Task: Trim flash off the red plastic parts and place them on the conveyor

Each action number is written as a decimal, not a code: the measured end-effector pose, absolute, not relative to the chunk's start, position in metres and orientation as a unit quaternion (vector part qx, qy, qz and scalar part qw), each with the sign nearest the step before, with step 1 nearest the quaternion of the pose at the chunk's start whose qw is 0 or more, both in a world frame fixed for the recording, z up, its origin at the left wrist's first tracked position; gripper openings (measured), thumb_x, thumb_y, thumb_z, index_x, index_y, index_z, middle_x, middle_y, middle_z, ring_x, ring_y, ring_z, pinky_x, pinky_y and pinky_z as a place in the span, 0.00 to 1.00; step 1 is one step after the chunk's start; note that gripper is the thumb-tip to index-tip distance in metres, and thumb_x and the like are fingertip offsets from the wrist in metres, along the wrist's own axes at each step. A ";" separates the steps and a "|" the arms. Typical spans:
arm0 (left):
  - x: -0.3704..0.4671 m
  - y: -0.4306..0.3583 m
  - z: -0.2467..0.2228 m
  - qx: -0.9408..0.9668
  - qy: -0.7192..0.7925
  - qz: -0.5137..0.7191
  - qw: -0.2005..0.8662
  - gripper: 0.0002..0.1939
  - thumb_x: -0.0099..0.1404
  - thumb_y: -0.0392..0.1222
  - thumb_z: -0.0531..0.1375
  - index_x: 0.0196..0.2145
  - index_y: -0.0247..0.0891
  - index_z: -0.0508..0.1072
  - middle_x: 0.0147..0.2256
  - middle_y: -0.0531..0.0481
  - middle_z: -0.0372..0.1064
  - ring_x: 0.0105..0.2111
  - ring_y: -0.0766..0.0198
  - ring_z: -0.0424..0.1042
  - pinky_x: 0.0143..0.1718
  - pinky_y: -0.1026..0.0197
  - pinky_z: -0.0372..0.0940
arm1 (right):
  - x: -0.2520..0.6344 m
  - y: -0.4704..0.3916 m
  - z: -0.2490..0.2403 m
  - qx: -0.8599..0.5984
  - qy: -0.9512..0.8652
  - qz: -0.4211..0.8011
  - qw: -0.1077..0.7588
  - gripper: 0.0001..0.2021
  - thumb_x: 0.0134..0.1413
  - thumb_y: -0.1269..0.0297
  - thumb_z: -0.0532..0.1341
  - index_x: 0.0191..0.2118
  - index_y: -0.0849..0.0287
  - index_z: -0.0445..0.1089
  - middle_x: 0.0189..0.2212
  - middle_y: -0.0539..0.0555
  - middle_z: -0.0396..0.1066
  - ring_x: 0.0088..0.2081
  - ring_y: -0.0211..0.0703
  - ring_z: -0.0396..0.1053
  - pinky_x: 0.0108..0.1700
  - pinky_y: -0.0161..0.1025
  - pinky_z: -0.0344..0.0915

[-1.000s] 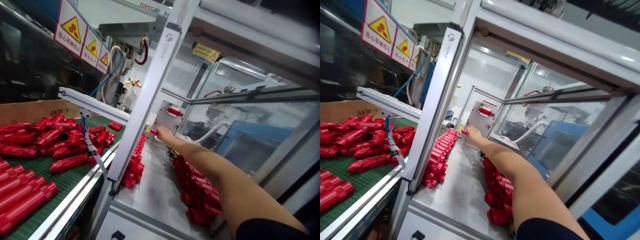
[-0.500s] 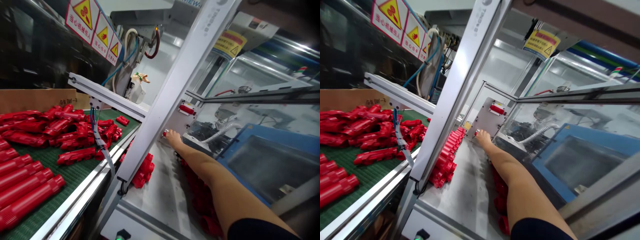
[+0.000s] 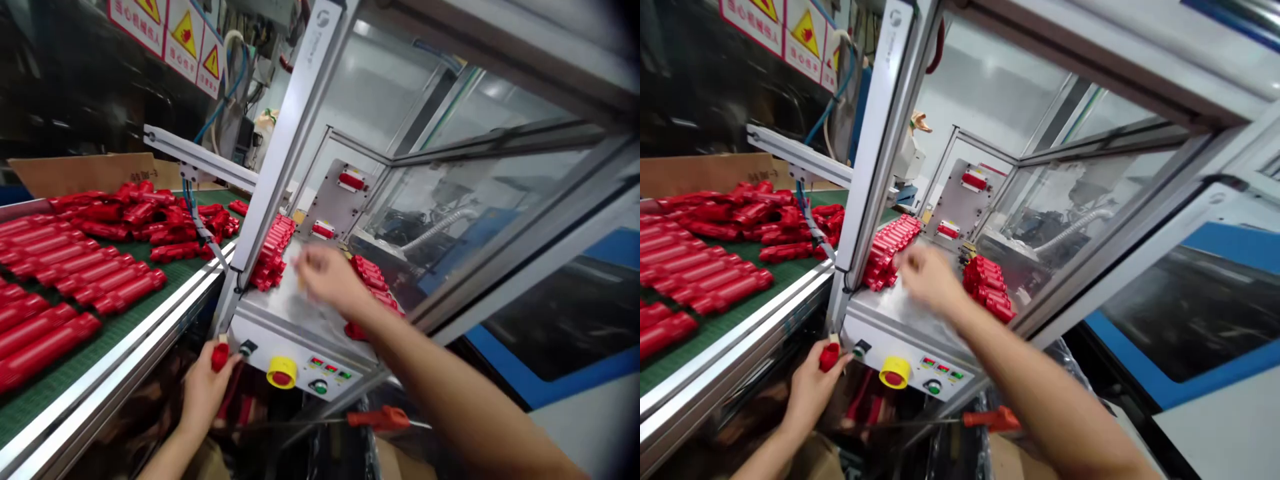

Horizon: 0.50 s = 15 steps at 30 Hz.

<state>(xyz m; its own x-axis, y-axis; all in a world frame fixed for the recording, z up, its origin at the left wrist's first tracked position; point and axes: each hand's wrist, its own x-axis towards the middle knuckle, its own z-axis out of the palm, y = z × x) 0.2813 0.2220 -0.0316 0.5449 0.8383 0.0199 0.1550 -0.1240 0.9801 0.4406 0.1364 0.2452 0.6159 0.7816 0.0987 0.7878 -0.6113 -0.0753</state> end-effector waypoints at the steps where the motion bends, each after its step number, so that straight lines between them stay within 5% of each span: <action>1: 0.285 0.224 -0.034 0.694 0.359 0.311 0.541 0.15 0.66 0.47 0.67 0.46 0.39 0.74 0.36 0.49 0.78 0.38 0.53 0.76 0.45 0.53 0.67 | 0.420 0.101 0.216 -0.895 -0.443 0.002 0.048 0.16 0.68 0.52 0.63 0.33 0.58 0.77 0.28 0.51 0.78 0.30 0.43 0.78 0.34 0.37 0.73; 3: 0.289 0.226 -0.038 0.711 0.350 0.314 0.522 0.15 0.68 0.49 0.64 0.48 0.38 0.73 0.37 0.48 0.78 0.38 0.53 0.76 0.44 0.52 0.67 | 0.394 0.034 0.155 -0.903 -0.428 0.031 0.028 0.19 0.59 0.54 0.69 0.20 0.54 0.72 0.21 0.53 0.76 0.27 0.48 0.78 0.30 0.40 0.70; 7: 0.292 0.223 -0.045 0.728 0.348 0.318 0.497 0.16 0.65 0.51 0.64 0.47 0.41 0.71 0.37 0.46 0.78 0.39 0.49 0.77 0.43 0.53 0.65 | 0.397 -0.043 0.055 -0.936 -0.349 -0.002 0.034 0.03 0.52 0.64 0.71 0.33 0.54 0.78 0.29 0.57 0.82 0.32 0.54 0.82 0.31 0.40 0.70; 10: 0.297 0.221 -0.048 0.732 0.360 0.316 0.485 0.16 0.64 0.52 0.62 0.45 0.43 0.69 0.36 0.43 0.77 0.39 0.43 0.77 0.41 0.53 0.63 | 0.418 -0.055 0.013 -0.937 -0.343 -0.024 0.066 0.06 0.64 0.64 0.63 0.37 0.58 0.77 0.31 0.55 0.83 0.33 0.47 0.83 0.33 0.33 0.69; 15: 0.304 0.221 -0.044 0.718 0.396 0.313 0.479 0.15 0.63 0.54 0.61 0.44 0.45 0.67 0.34 0.42 0.75 0.39 0.37 0.76 0.40 0.49 0.61 | 0.436 -0.059 -0.014 -0.931 -0.343 -0.100 0.075 0.13 0.67 0.70 0.56 0.35 0.61 0.77 0.29 0.63 0.83 0.30 0.55 0.83 0.30 0.37 0.67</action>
<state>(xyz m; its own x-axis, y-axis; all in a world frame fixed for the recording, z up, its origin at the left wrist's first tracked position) 0.3037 0.2207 -0.0440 0.4900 0.8688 0.0707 0.2683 -0.2275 0.9361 0.4358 -0.0591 -0.0139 0.7440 0.6245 0.2378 0.6544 -0.7529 -0.0699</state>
